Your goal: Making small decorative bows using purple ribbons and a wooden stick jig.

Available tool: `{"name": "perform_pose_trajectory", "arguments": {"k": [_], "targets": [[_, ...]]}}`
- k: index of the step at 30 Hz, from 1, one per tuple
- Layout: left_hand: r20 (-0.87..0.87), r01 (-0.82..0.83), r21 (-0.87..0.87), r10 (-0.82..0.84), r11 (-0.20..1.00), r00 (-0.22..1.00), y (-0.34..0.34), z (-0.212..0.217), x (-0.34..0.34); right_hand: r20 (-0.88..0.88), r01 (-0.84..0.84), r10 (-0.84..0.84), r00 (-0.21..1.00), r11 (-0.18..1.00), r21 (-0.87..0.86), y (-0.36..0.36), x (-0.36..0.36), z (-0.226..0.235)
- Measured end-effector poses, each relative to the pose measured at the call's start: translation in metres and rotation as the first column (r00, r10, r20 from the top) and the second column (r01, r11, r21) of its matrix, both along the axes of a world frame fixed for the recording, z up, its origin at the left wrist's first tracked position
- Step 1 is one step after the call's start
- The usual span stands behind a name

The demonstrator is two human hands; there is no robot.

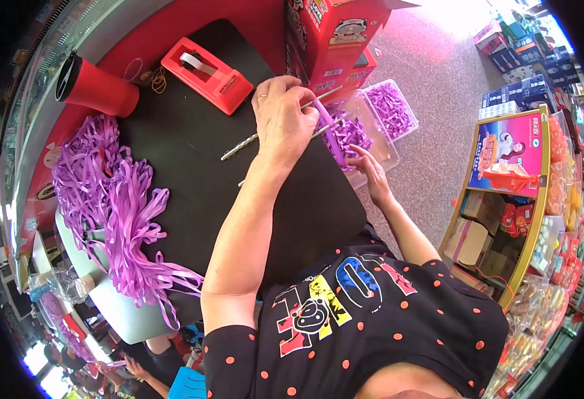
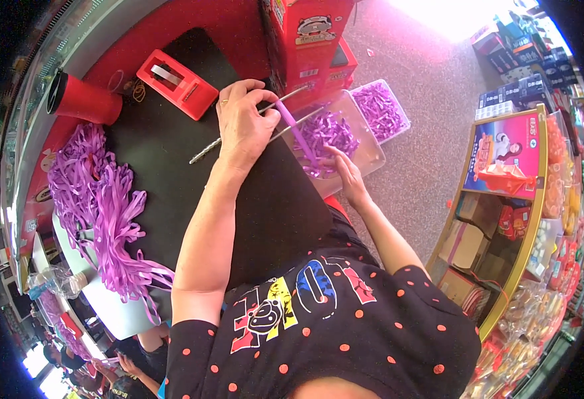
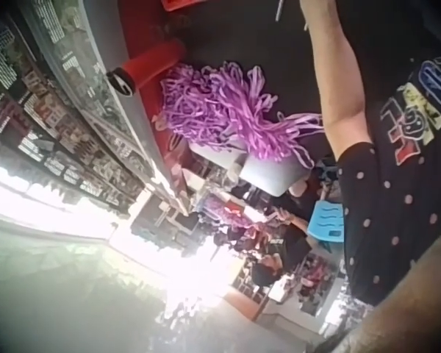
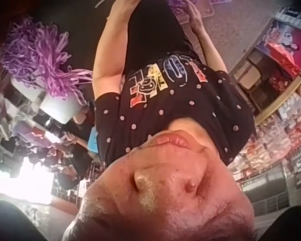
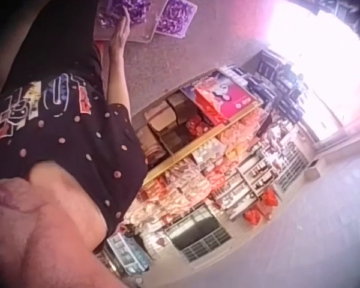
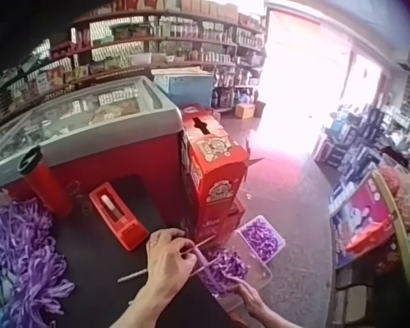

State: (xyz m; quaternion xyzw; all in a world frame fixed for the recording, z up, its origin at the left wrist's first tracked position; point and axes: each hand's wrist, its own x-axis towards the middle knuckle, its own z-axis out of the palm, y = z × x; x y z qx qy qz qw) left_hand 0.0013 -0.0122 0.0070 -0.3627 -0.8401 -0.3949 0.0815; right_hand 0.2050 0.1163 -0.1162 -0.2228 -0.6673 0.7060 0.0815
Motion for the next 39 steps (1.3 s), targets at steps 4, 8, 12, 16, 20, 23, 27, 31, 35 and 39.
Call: {"name": "perform_pose_trajectory", "arguments": {"k": [4,8,12,16,20,23,27,31,35,39], "targets": [[-0.003,0.017,0.007,-0.017,1.000,1.000,0.002,-0.002,-0.001,-0.030,0.058,-0.057,0.998,0.996,0.063,-0.015,0.030,0.038],[0.023,0.018,0.001,-0.018,1.000,1.000,0.002,-0.003,-0.001,-0.041,0.088,-0.084,0.996,0.989,0.117,-0.023,0.042,0.083],[0.020,0.023,0.000,-0.023,1.000,1.000,0.001,-0.002,-0.001,-0.103,0.131,-0.110,0.988,0.968,0.215,-0.022,0.049,0.087],[0.021,0.029,0.007,-0.029,1.000,0.999,0.001,-0.003,-0.001,-0.090,0.104,-0.076,0.993,0.923,0.371,-0.020,0.050,0.101],[0.017,0.023,0.002,-0.023,1.000,1.000,0.001,-0.002,-0.001,-0.141,0.081,0.000,0.990,0.821,0.565,-0.018,0.045,0.126],[0.015,0.019,-0.001,-0.019,1.000,1.000,0.001,-0.003,-0.001,-0.173,0.061,0.073,0.982,0.747,0.662,-0.018,0.035,0.153],[0.004,0.022,0.002,-0.022,1.000,1.000,0.002,-0.003,-0.001,-0.340,0.054,0.165,0.926,0.832,0.552,-0.008,0.009,0.175],[0.008,0.010,0.021,-0.011,1.000,1.000,0.002,-0.005,-0.002,-0.505,-0.094,0.216,0.836,0.962,0.256,0.001,-0.060,0.201],[0.009,0.001,0.021,-0.002,1.000,1.000,0.005,-0.001,0.000,-0.384,-0.185,0.285,0.878,0.943,0.277,0.027,-0.135,0.200],[0.065,-0.057,0.044,0.054,0.997,0.996,0.005,0.001,0.001,-0.280,-0.351,0.401,0.872,0.912,0.213,0.048,-0.185,0.159]]}}
